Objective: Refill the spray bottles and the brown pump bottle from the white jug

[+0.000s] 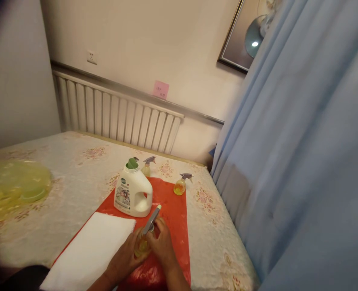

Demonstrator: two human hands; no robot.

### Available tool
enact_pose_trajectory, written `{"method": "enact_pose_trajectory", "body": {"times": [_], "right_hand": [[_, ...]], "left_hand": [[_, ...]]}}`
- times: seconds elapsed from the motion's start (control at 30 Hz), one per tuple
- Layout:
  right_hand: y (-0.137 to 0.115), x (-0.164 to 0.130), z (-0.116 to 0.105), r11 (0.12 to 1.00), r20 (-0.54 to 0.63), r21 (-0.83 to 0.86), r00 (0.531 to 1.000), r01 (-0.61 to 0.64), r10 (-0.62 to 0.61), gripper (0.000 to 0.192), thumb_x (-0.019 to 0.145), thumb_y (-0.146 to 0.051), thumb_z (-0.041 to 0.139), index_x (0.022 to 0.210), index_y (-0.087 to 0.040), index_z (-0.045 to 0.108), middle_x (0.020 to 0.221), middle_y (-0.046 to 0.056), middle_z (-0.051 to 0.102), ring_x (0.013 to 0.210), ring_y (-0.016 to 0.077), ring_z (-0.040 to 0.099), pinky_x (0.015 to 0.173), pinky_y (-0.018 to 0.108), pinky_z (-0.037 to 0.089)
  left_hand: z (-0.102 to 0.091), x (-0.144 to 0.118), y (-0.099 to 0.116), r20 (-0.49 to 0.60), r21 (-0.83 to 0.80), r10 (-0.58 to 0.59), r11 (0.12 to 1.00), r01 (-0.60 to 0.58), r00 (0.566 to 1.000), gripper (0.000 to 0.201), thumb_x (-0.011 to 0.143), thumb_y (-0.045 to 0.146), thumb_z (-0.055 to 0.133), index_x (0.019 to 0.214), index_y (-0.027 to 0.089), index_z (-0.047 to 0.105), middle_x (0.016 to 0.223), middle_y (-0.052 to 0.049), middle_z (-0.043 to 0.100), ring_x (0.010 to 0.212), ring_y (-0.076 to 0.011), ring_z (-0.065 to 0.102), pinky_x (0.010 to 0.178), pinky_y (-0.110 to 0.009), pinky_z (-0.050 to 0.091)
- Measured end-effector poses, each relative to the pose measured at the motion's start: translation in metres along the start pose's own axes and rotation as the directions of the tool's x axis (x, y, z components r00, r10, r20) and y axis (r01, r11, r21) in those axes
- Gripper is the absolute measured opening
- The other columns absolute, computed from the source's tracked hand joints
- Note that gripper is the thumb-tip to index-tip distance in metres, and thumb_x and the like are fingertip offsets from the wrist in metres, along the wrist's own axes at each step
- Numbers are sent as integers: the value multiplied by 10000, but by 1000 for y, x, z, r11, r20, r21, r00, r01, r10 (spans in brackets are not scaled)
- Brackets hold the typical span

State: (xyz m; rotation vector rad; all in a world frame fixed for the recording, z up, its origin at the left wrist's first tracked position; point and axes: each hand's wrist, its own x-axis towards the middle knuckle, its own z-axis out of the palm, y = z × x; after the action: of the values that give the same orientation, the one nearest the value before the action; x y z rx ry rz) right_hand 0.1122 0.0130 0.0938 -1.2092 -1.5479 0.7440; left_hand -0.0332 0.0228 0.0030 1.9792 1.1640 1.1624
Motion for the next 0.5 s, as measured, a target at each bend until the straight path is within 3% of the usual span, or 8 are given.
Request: {"method": "enact_pose_trajectory", "body": {"times": [0.1, 0.2, 0.33, 0.5], "right_hand": [[-3, -2, -7, 999, 76, 0, 996, 36, -36, 99, 798, -168, 547, 820, -199, 639, 882, 16, 608, 843, 186, 561, 777, 274, 456], [-2, -1, -8, 998, 75, 61, 997, -1, -3, 115, 756, -134, 560, 807, -204, 636, 855, 0, 610, 839, 186, 568, 791, 276, 457], [3, 3, -1, 989, 26, 105, 995, -102, 100, 162, 641, -99, 625, 769, -196, 604, 778, -22, 600, 760, 175, 564, 714, 257, 462], [3, 3, 11, 990, -133, 61, 982, -124, 131, 178, 576, -102, 651, 695, -199, 561, 661, -44, 560, 635, 149, 515, 591, 228, 438]], "left_hand": [[2, -1, -4, 42, -8, 5, 1000, -5, 999, 559, 748, 365, 655, 1275, 270, 495, 1214, -73, 633, 1136, -289, 589, 989, -461, 482], [3, -1, -6, 75, -23, 2, 1000, -1, 997, 570, 776, 363, 633, 1306, 281, 440, 1243, -74, 606, 1152, -276, 573, 1007, -455, 465], [2, -1, -5, 101, -34, -3, 999, 6, 995, 548, 781, 348, 639, 1282, 286, 424, 1228, -70, 595, 1133, -265, 573, 991, -437, 469], [-1, 0, 1, 104, -40, -18, 999, 23, 994, 527, 795, 345, 622, 1283, 282, 435, 1187, -68, 606, 1094, -262, 588, 969, -447, 484]]}}
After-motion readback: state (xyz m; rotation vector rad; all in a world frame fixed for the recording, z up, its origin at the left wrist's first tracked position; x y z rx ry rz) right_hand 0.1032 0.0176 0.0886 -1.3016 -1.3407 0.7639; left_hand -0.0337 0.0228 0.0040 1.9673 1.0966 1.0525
